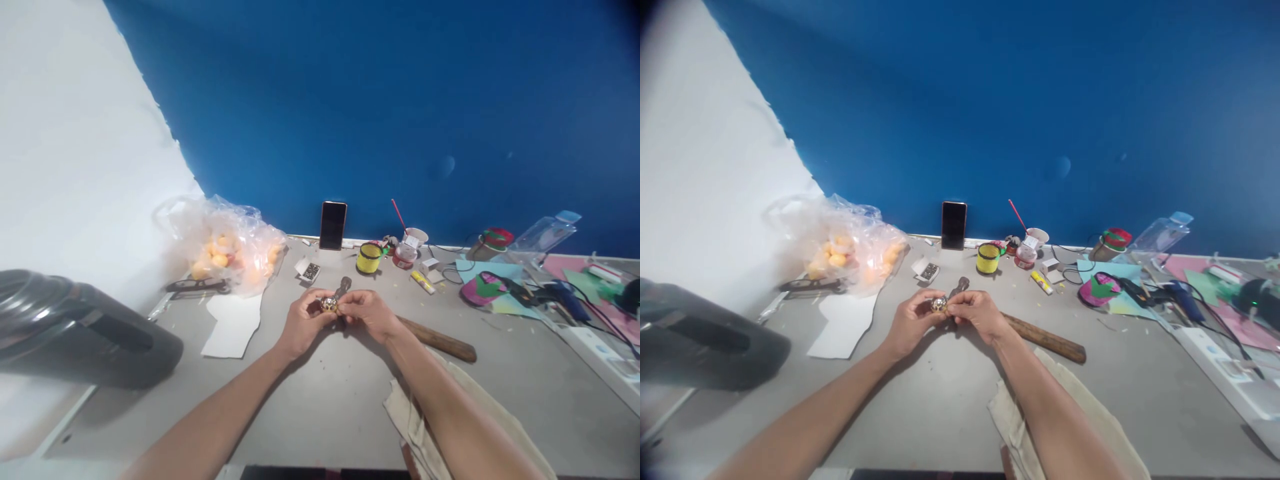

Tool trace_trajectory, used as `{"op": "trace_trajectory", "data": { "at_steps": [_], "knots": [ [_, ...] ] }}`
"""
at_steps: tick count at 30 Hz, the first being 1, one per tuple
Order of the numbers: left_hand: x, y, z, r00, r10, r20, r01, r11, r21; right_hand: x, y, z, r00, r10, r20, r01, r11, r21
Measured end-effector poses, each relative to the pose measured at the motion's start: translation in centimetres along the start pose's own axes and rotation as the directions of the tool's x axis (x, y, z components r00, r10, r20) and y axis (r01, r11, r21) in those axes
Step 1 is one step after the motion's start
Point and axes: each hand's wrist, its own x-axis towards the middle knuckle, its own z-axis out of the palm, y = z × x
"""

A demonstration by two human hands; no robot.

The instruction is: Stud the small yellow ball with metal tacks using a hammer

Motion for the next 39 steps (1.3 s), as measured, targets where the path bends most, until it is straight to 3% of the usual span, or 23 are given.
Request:
{"op": "trace_trajectory", "data": {
  "at_steps": [7, 9, 13, 18, 23, 26, 30, 33, 39],
  "knots": [
    [-0.2, 0.2, 0.1, 1.0, 0.029, 0.002, -0.029, 0.999, 0.033, 0.0, 0.3, 0.2, 1.0, 0.018, 0.023, -0.019, 0.997, 0.08],
    [-0.4, 0.3, 0.1, 0.994, 0.113, -0.005, -0.112, 0.99, 0.09, -0.2, 0.1, 0.3, 1.0, 0.001, 0.021, -0.003, 0.997, 0.081],
    [-0.6, 0.3, 0.1, 0.934, 0.357, -0.007, -0.344, 0.905, 0.248, -0.6, -0.3, 0.7, 0.997, 0.009, 0.071, -0.018, 0.992, 0.128],
    [-0.4, -0.5, -0.1, 0.87, 0.493, -0.002, -0.468, 0.828, 0.308, -0.7, -0.5, 1.2, 0.996, 0.023, 0.091, -0.039, 0.982, 0.183],
    [-0.2, -0.7, 0.1, 0.823, 0.568, 0.015, -0.542, 0.776, 0.322, -0.8, -0.6, 1.4, 0.989, -0.143, -0.047, 0.14, 0.989, -0.054],
    [-0.4, -0.2, 0.5, 0.871, 0.49, -0.036, -0.463, 0.843, 0.274, -0.8, -0.8, 1.2, 0.982, -0.178, -0.065, 0.169, 0.977, -0.129],
    [-0.5, 0.4, 0.8, 0.991, 0.123, -0.06, -0.121, 0.992, 0.038, -0.7, -1.0, 0.8, 0.987, -0.161, -0.005, 0.16, 0.981, -0.114],
    [-0.5, 0.6, 0.8, 0.996, -0.089, 0.023, 0.091, 0.99, -0.112, -0.7, -1.1, 0.6, 0.987, -0.157, 0.027, 0.159, 0.978, -0.135],
    [-0.3, 0.8, 0.7, 0.985, -0.157, 0.074, 0.169, 0.965, -0.201, -0.7, -1.1, 0.6, 0.989, -0.144, 0.023, 0.145, 0.966, -0.213]
  ]
}}
